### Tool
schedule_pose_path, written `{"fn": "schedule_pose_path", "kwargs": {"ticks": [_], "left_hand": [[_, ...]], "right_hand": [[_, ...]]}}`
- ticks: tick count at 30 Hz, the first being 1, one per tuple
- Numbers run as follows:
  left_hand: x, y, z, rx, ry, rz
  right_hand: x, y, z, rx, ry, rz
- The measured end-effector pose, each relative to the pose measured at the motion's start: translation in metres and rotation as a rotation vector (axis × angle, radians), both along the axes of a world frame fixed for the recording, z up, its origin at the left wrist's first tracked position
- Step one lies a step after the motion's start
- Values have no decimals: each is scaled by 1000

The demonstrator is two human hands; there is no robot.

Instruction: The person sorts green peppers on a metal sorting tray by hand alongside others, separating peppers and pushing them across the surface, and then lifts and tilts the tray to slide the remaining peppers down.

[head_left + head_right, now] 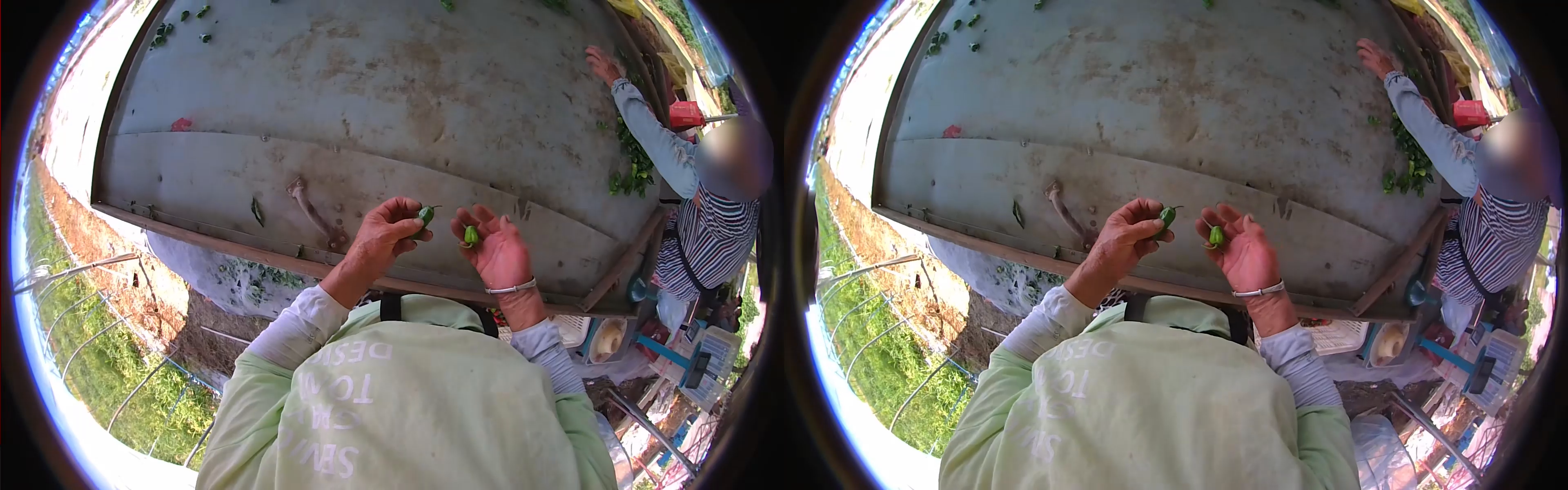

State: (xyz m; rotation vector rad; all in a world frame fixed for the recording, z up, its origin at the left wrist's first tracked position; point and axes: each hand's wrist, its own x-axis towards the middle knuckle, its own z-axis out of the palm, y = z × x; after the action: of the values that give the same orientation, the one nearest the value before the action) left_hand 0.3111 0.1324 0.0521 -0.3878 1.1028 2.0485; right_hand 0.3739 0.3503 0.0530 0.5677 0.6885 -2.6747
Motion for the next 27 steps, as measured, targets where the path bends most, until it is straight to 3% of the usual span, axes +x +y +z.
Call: {"fn": "schedule_pose_path", "kwargs": {"ticks": [8, 11, 15, 17, 20, 22, 24, 27], "left_hand": [[1, 19, -2, 76, -17, 19], [3, 27, -2, 37, -7, 33], [13, 32, -3, -167, 238, -63], [15, 37, -4, -226, 366, -133], [25, 48, -3, -86, 426, -203], [26, 42, 3, -231, 322, -275], [24, 34, 2, -279, 301, -283], [19, 13, -4, -379, 276, -240]], "right_hand": [[-2, -8, 1, 236, -86, 33], [1, -6, -12, 182, -52, 54], [5, -15, -14, 202, -14, 71], [7, -17, -15, 377, -33, 104], [25, -6, -20, 232, -12, 2], [46, 14, -5, 235, -85, -79], [84, 44, -10, 50, -124, -159], [160, 84, -17, 106, -174, -373]]}}
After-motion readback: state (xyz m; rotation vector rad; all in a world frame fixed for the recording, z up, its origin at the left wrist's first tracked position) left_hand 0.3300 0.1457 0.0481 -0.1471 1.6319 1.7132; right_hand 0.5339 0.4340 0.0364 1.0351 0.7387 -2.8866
